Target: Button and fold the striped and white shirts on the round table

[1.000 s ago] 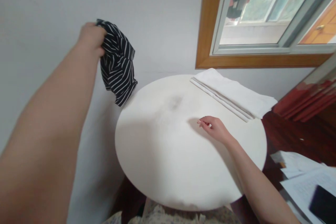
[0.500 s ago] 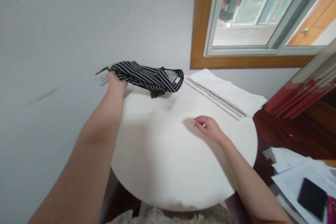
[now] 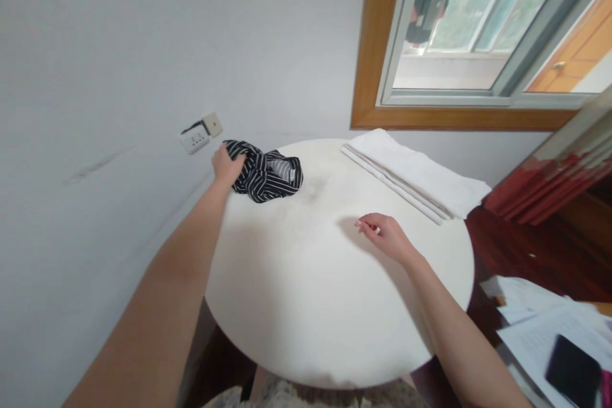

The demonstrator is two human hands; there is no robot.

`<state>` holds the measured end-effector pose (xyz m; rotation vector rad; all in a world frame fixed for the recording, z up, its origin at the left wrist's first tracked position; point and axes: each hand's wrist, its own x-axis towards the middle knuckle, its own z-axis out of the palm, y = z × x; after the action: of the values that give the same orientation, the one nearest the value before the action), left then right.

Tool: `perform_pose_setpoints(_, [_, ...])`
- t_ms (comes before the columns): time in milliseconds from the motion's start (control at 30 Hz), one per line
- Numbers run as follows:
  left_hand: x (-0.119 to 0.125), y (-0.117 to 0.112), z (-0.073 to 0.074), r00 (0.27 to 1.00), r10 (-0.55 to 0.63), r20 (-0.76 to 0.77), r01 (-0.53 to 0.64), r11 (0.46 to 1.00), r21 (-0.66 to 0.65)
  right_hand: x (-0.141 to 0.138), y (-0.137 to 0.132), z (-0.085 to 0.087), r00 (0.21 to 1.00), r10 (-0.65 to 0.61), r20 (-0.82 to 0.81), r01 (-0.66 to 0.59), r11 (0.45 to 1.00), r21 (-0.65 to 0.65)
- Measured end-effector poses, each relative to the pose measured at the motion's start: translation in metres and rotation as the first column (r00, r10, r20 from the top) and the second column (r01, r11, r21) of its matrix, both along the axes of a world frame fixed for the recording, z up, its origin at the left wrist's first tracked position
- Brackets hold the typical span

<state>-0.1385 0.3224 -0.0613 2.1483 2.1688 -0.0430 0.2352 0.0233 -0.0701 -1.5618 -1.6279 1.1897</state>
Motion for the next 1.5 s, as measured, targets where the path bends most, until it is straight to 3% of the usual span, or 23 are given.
perform_pose_setpoints(67, [0.021, -0.008, -0.014, 0.99, -0.121, -0.066, 0.115, 0.989, -0.088, 0.0, 0.0, -0.001, 1.0, 0.0, -0.002, 0.0, 1.0, -0.002])
perform_pose_setpoints(133, [0.042, -0.018, -0.027, 0.944, -0.313, -0.103, 0.27, 0.914, -0.304, 0.0, 0.0, -0.002, 1.0, 0.003, -0.007, -0.003, 1.0, -0.003])
perform_pose_setpoints(200, [0.057, -0.027, -0.033, 0.892, -0.435, -0.121, 0.348, 0.833, -0.429, 0.0, 0.0, -0.003, 1.0, -0.003, -0.007, 0.003, 1.0, -0.003])
perform_pose_setpoints(267, [0.066, -0.036, -0.032, 0.879, -0.449, -0.161, 0.369, 0.854, -0.367, 0.001, -0.001, -0.004, 1.0, -0.014, -0.007, 0.014, 1.0, -0.005])
perform_pose_setpoints(333, [0.068, -0.044, -0.026, 0.897, -0.399, -0.191, 0.362, 0.91, -0.204, 0.002, 0.0, -0.006, 1.0, -0.027, -0.012, 0.027, 1.0, -0.012])
perform_pose_setpoints(433, [0.064, -0.055, -0.014, 0.925, -0.333, -0.183, 0.329, 0.943, -0.05, 0.004, 0.002, -0.009, 0.998, -0.064, -0.008, 0.063, 0.998, -0.023])
perform_pose_setpoints(567, [0.051, -0.07, -0.007, 0.925, -0.328, -0.191, 0.304, 0.941, -0.147, 0.014, 0.007, -0.009, 0.987, -0.156, 0.041, 0.158, 0.985, -0.071])
perform_pose_setpoints(667, [0.045, -0.08, -0.007, 0.93, -0.328, -0.167, 0.298, 0.937, -0.182, 0.036, 0.009, -0.009, 0.949, -0.275, 0.154, 0.292, 0.95, -0.109])
perform_pose_setpoints(767, [0.047, -0.095, -0.008, 0.932, -0.336, -0.138, 0.324, 0.941, -0.101, 0.074, 0.012, -0.012, 0.849, -0.401, 0.345, 0.438, 0.899, -0.033])
perform_pose_setpoints(833, [0.053, -0.11, -0.01, 0.914, -0.39, -0.109, 0.379, 0.919, -0.108, 0.101, 0.015, -0.016, 0.74, -0.414, 0.53, 0.467, 0.884, 0.039])
perform_pose_setpoints(900, [0.062, -0.13, -0.01, 0.878, -0.474, -0.072, 0.461, 0.875, -0.146, 0.125, 0.019, -0.02, 0.616, -0.336, 0.713, 0.439, 0.898, 0.043])
perform_pose_setpoints(967, [0.074, -0.154, -0.007, 0.835, -0.549, -0.018, 0.538, 0.824, -0.179, 0.141, 0.023, -0.027, 0.526, -0.182, 0.831, 0.428, 0.901, -0.074])
perform_pose_setpoints(1067, [0.095, -0.188, 0.001, 0.788, -0.608, 0.096, 0.614, 0.763, -0.204, 0.154, 0.025, -0.036, 0.534, 0.084, 0.841, 0.431, 0.829, -0.356])
perform_pose_setpoints(1133, [0.107, -0.205, 0.007, 0.774, -0.611, 0.165, 0.633, 0.747, -0.204, 0.157, 0.024, -0.04, 0.544, 0.195, 0.816, 0.402, 0.793, -0.458])
perform_pose_setpoints(1300, [0.117, -0.22, 0.008, 0.802, -0.544, 0.246, 0.586, 0.796, -0.15, 0.17, 0.019, -0.046, 0.493, 0.298, 0.817, 0.339, 0.799, -0.496])
perform_pose_setpoints(1500, [0.087, -0.203, -0.011, 0.853, -0.463, 0.242, 0.492, 0.867, -0.076, 0.196, 0.02, -0.045, 0.556, 0.379, 0.74, 0.229, 0.786, -0.574])
